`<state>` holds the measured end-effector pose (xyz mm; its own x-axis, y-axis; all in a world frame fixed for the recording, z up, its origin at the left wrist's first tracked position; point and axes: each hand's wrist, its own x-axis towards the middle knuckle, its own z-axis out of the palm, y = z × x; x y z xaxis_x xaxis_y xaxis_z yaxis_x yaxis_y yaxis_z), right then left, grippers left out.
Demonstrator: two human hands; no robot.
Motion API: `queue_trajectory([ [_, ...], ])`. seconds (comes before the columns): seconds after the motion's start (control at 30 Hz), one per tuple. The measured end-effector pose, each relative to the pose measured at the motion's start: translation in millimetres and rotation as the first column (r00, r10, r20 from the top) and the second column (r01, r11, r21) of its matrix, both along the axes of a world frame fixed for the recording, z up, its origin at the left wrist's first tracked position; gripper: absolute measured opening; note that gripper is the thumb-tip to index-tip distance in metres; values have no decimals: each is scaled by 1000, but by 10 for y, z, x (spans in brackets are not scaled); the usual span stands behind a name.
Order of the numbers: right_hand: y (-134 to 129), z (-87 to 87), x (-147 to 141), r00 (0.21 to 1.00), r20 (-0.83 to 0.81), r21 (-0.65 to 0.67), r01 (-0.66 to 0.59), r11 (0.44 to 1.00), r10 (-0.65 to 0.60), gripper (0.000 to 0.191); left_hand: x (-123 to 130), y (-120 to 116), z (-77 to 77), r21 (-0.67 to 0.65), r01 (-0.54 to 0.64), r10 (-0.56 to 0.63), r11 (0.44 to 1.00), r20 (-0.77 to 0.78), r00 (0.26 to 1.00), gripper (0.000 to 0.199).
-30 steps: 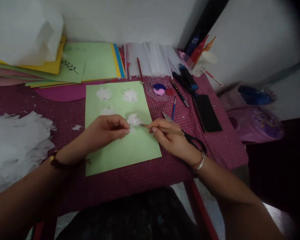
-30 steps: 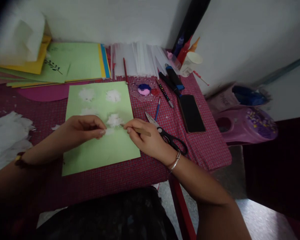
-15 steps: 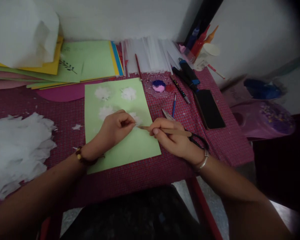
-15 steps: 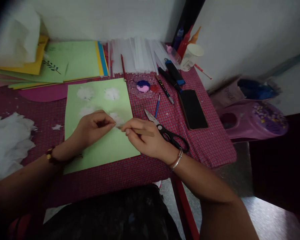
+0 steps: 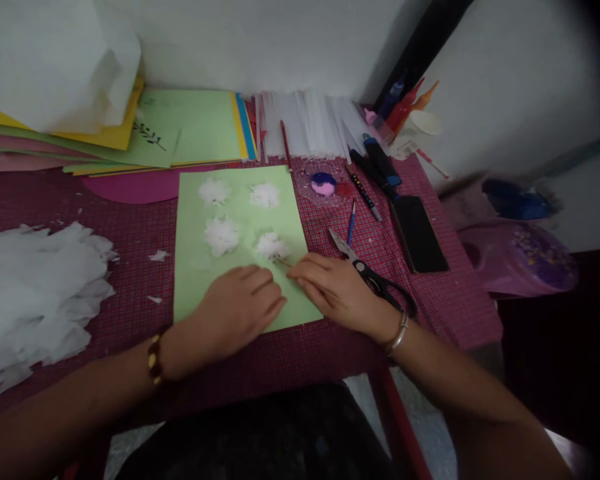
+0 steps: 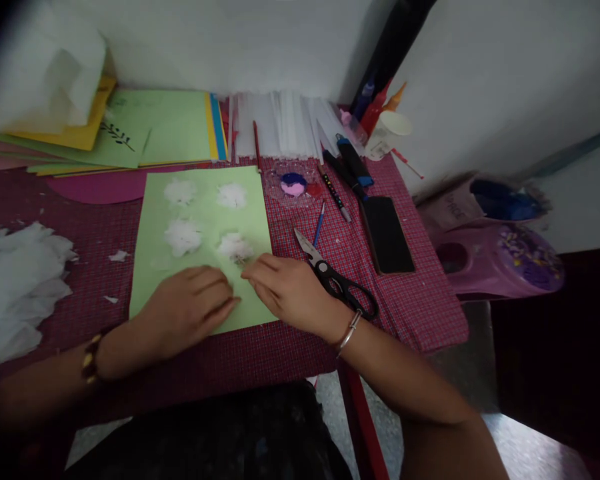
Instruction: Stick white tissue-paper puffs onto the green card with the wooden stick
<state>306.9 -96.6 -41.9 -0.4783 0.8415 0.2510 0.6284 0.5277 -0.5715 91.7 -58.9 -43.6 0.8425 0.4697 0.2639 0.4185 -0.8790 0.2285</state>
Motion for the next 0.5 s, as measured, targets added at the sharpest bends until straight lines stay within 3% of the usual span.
queue_trajectory([
  [0.13, -35, 45, -38, 961, 272, 50, -63, 997, 47, 23, 9, -212, 17, 137, 109, -82, 985, -190, 978, 12],
  [0.3, -28, 50, -63, 948, 314, 56, -64, 996, 43, 23, 29, -261, 20, 148, 125, -92, 981, -208, 974, 13],
  [0.4, -26, 39, -37, 975, 218, 38, -56, 998, 46, 22, 30, -265, 12, 144, 113, -78, 983, -230, 970, 12],
  [0.5, -37, 11, 20, 987, -134, -11, 92, 996, -93, 19, 46, -254, -7, 126, 106, -72, 986, -253, 965, 10],
])
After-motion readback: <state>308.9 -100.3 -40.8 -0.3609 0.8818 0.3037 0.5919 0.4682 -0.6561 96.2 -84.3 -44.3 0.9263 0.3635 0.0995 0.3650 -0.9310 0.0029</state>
